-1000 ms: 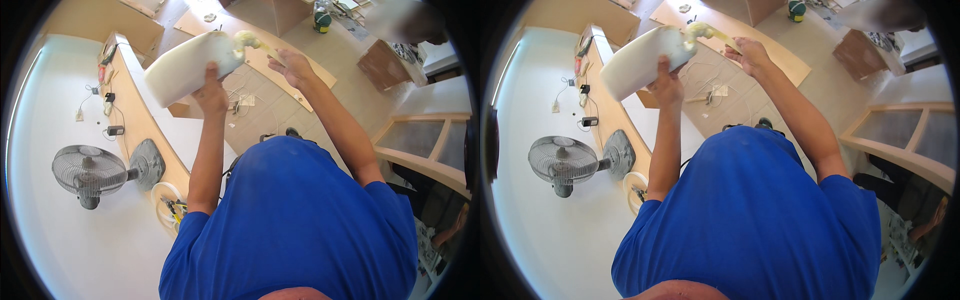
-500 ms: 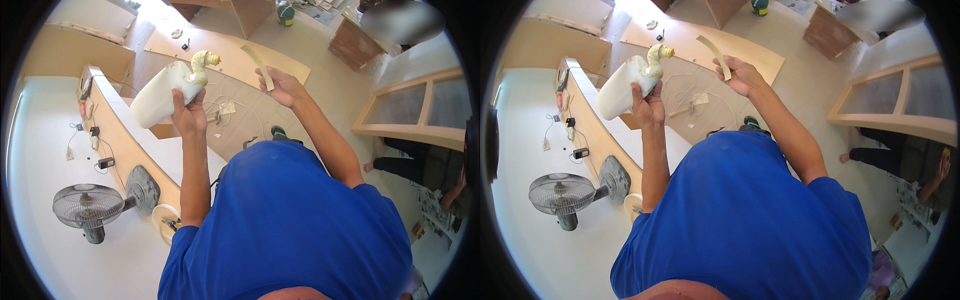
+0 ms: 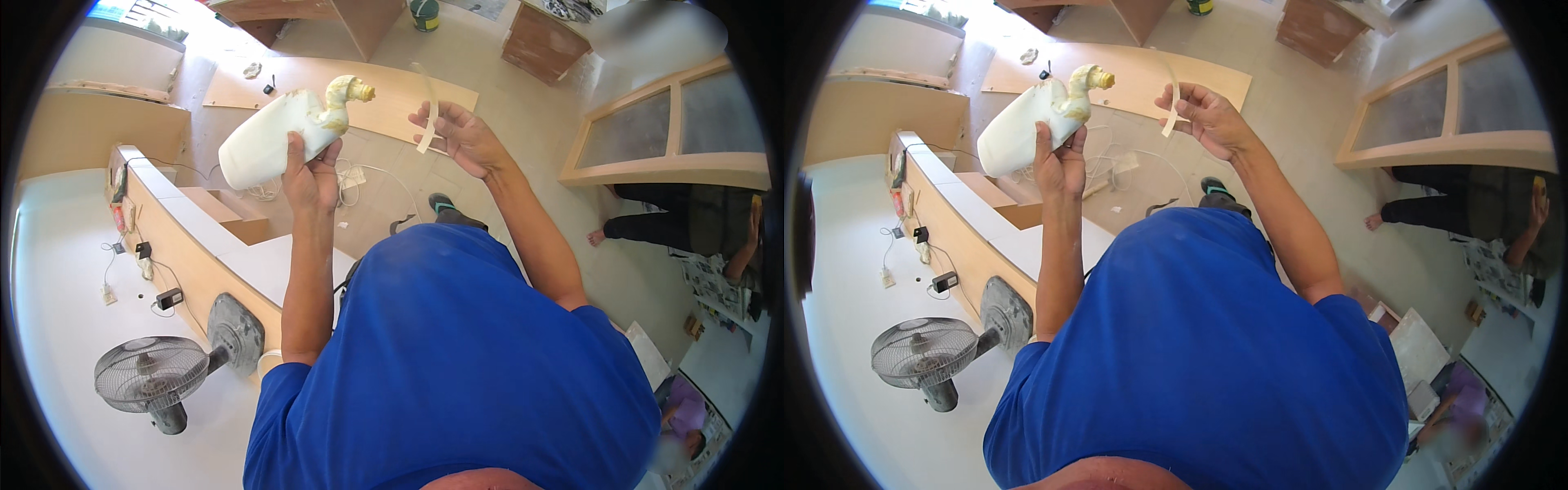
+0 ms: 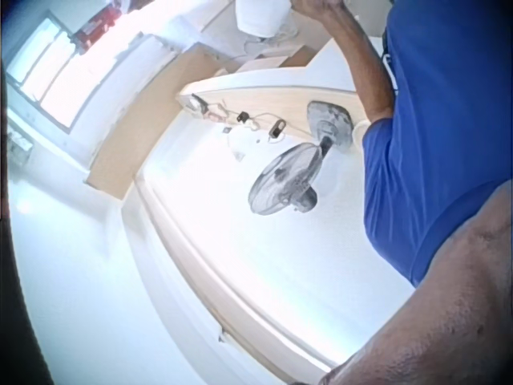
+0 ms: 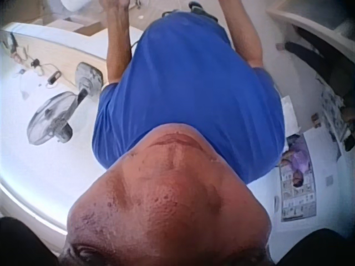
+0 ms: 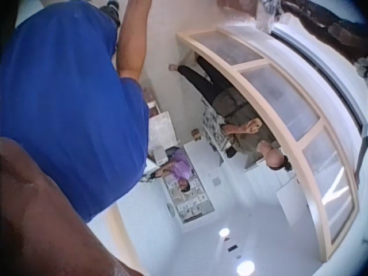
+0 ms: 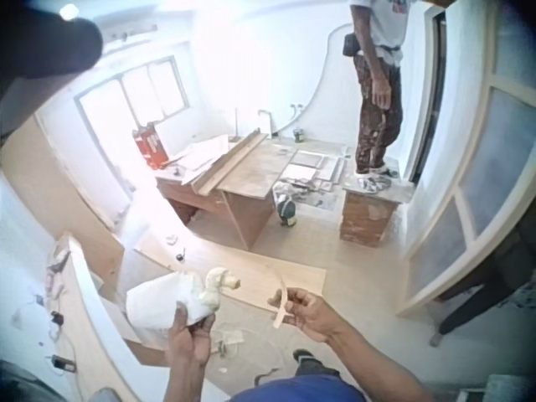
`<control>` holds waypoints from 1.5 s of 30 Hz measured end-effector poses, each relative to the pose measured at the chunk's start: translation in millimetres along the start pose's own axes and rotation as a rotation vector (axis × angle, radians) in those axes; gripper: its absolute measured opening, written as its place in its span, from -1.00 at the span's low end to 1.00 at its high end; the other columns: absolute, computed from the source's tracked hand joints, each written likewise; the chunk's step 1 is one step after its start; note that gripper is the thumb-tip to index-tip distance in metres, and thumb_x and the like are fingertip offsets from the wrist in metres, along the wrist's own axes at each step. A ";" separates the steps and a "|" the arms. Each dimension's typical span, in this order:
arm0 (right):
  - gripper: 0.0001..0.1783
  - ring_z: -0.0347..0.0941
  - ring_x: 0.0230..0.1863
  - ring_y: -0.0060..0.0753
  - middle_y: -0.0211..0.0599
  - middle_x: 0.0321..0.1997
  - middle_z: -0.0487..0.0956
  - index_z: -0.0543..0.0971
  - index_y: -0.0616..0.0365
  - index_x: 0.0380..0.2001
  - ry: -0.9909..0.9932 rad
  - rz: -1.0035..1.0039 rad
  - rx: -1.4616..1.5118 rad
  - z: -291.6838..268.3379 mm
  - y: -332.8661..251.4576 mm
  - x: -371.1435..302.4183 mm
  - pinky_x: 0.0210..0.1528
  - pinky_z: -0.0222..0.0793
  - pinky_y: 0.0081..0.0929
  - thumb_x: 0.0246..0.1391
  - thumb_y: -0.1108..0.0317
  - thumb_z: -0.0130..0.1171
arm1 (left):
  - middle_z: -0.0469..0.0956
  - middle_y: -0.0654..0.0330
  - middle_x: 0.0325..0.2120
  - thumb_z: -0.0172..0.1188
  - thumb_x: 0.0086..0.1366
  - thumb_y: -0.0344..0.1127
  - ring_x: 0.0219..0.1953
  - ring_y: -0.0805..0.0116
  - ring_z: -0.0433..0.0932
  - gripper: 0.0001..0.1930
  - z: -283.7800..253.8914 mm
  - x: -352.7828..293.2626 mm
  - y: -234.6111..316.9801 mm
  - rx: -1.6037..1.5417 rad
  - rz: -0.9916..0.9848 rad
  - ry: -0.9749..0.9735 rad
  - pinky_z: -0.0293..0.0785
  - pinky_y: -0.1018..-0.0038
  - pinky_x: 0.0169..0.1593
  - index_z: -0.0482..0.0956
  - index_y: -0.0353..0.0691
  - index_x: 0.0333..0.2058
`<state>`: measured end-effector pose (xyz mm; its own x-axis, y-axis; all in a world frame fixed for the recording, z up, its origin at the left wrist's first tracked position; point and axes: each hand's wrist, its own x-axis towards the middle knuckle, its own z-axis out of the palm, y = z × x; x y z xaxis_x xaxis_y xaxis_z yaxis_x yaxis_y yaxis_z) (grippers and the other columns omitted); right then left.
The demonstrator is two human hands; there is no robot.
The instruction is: The person aligns a white panel onto a wooden frame, then applies glue from a white bottle to the edges of the panel and a thin wooden strip. They handle the components carefully to ensure proper alignment and adhesion.
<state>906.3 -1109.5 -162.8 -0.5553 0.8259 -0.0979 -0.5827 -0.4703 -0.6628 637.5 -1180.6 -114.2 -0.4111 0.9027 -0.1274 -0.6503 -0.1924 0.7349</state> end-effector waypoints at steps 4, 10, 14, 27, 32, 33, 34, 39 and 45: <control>-0.57 0.46 0.27 -0.29 -0.31 0.14 0.54 0.46 0.20 0.22 0.052 -0.103 -0.017 -5.6 7.8 3.0 0.25 0.49 -0.21 0.32 0.43 0.18 | 0.48 0.05 0.15 0.23 0.43 -0.23 0.11 0.06 0.58 -0.48 13.1 -8.9 -1.2 0.061 0.037 -0.047 0.74 0.15 -0.01 0.30 -0.20 0.28; -0.56 0.56 0.08 -0.36 -0.32 0.04 0.61 0.46 0.20 0.22 0.100 -0.086 0.033 3.1 7.5 8.5 0.16 0.53 -0.33 0.32 0.39 0.20 | 0.48 0.03 0.11 0.23 0.41 -0.36 0.08 0.09 0.59 -0.49 37.6 -11.3 -2.3 0.158 0.162 -0.161 0.78 0.10 -0.08 0.30 -0.21 0.27; -0.58 0.59 0.02 -0.37 -0.28 0.01 0.63 0.48 0.22 0.18 0.125 -0.083 0.066 9.0 10.9 17.8 0.12 0.54 -0.36 0.32 0.35 0.22 | 0.48 0.07 0.10 0.26 0.38 -0.44 0.07 0.17 0.59 -0.48 41.8 -5.9 -14.4 0.218 0.332 -0.199 0.77 0.13 -0.06 0.31 -0.20 0.25; -0.61 0.60 -0.09 -0.44 -0.27 -0.06 0.66 0.53 0.21 0.08 0.219 -0.069 0.157 16.1 8.2 31.7 0.01 0.60 -0.47 0.28 0.25 0.27 | 0.54 0.15 -0.02 0.39 0.33 -0.28 0.02 0.33 0.51 -0.52 55.9 14.1 -32.9 0.435 0.481 -0.192 0.47 0.36 0.14 0.44 -0.31 0.13; -0.62 0.58 -0.10 -0.45 -0.29 -0.05 0.65 0.55 0.22 0.07 0.183 -0.069 0.103 5.9 7.6 37.0 0.08 0.58 -0.43 0.32 0.20 0.22 | 0.57 0.16 -0.06 0.40 0.33 -0.29 -0.01 0.34 0.52 -0.56 57.5 10.7 -36.8 0.461 0.497 -0.220 0.48 0.36 0.12 0.48 -0.32 0.09; -0.61 0.57 -0.09 -0.45 -0.29 -0.04 0.64 0.55 0.23 0.07 0.208 -0.066 0.092 6.2 7.0 38.0 0.09 0.57 -0.43 0.33 0.19 0.21 | 0.57 0.16 -0.07 0.39 0.33 -0.29 -0.01 0.34 0.53 -0.56 57.3 9.8 -36.8 0.476 0.497 -0.222 0.48 0.37 0.12 0.48 -0.32 0.09; -0.60 0.56 -0.08 -0.46 -0.30 -0.03 0.64 0.55 0.24 0.07 0.190 -0.069 0.110 2.9 6.6 39.2 0.09 0.57 -0.44 0.33 0.18 0.21 | 0.57 0.16 -0.07 0.39 0.33 -0.30 -0.01 0.34 0.53 -0.56 57.0 8.6 -36.6 0.491 0.498 -0.224 0.48 0.37 0.12 0.49 -0.32 0.09; -0.56 0.51 0.00 -0.46 -0.32 0.03 0.60 0.54 0.28 0.09 0.164 -0.048 0.116 -5.1 3.6 41.2 0.14 0.54 -0.46 0.33 0.15 0.18 | 0.57 0.16 -0.07 0.39 0.33 -0.29 -0.01 0.35 0.53 -0.56 54.8 4.6 -34.8 0.517 0.473 -0.208 0.48 0.37 0.12 0.49 -0.33 0.09; -0.67 0.51 0.02 -0.45 -0.30 0.00 0.59 0.55 0.29 0.02 0.176 -0.030 0.253 -7.6 8.8 49.1 0.20 0.54 -0.46 0.37 0.24 0.14 | 0.57 0.15 -0.06 0.41 0.31 -0.28 -0.01 0.34 0.53 -0.55 54.8 2.7 -35.9 0.507 0.466 -0.178 0.48 0.36 0.12 0.50 -0.34 0.08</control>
<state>878.4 -1070.7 -179.0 -0.4371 0.8715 -0.2223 -0.7389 -0.4889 -0.4637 694.8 -1150.2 -104.4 -0.4352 0.8277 0.3543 -0.0372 -0.4097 0.9114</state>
